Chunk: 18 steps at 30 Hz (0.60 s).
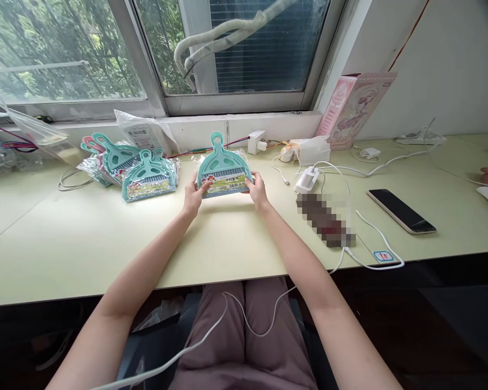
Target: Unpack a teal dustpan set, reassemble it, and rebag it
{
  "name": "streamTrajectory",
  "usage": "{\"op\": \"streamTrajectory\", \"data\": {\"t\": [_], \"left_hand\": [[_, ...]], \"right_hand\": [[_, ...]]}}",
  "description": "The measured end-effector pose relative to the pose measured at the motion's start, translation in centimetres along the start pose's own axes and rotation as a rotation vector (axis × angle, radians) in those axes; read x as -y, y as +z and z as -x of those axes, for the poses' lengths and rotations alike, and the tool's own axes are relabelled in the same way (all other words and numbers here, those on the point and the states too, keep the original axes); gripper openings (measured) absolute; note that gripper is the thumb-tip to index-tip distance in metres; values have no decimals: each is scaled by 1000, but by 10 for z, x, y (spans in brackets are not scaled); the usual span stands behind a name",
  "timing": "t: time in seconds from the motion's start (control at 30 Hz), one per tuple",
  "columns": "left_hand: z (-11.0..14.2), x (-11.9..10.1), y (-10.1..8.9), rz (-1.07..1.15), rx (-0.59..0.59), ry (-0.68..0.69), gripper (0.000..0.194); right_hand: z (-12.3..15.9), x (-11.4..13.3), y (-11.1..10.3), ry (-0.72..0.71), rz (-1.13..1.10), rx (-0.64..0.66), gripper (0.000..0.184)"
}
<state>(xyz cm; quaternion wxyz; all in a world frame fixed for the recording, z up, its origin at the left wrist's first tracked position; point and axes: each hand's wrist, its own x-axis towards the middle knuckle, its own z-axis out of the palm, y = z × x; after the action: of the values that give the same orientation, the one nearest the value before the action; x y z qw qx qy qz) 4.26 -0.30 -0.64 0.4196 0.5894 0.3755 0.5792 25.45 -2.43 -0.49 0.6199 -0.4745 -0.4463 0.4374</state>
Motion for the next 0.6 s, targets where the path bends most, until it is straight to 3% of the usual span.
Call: {"op": "streamTrajectory", "data": {"t": [0.1,0.33,0.5,0.6], "left_hand": [[2,-1,2,-70,-50,11,37],[6,4,7,-235,-162,-2,32],[8,-2,8,-258,-50,32,37],[9,-9,10,-163,102,7,49]], "right_hand": [[-1,-2,2,35,57,-15,19],[0,-2,-1,59,96,19,24],[1,-6,-3,51,172,18,67],[-5,-11,-8,22,202,-76,72]]}}
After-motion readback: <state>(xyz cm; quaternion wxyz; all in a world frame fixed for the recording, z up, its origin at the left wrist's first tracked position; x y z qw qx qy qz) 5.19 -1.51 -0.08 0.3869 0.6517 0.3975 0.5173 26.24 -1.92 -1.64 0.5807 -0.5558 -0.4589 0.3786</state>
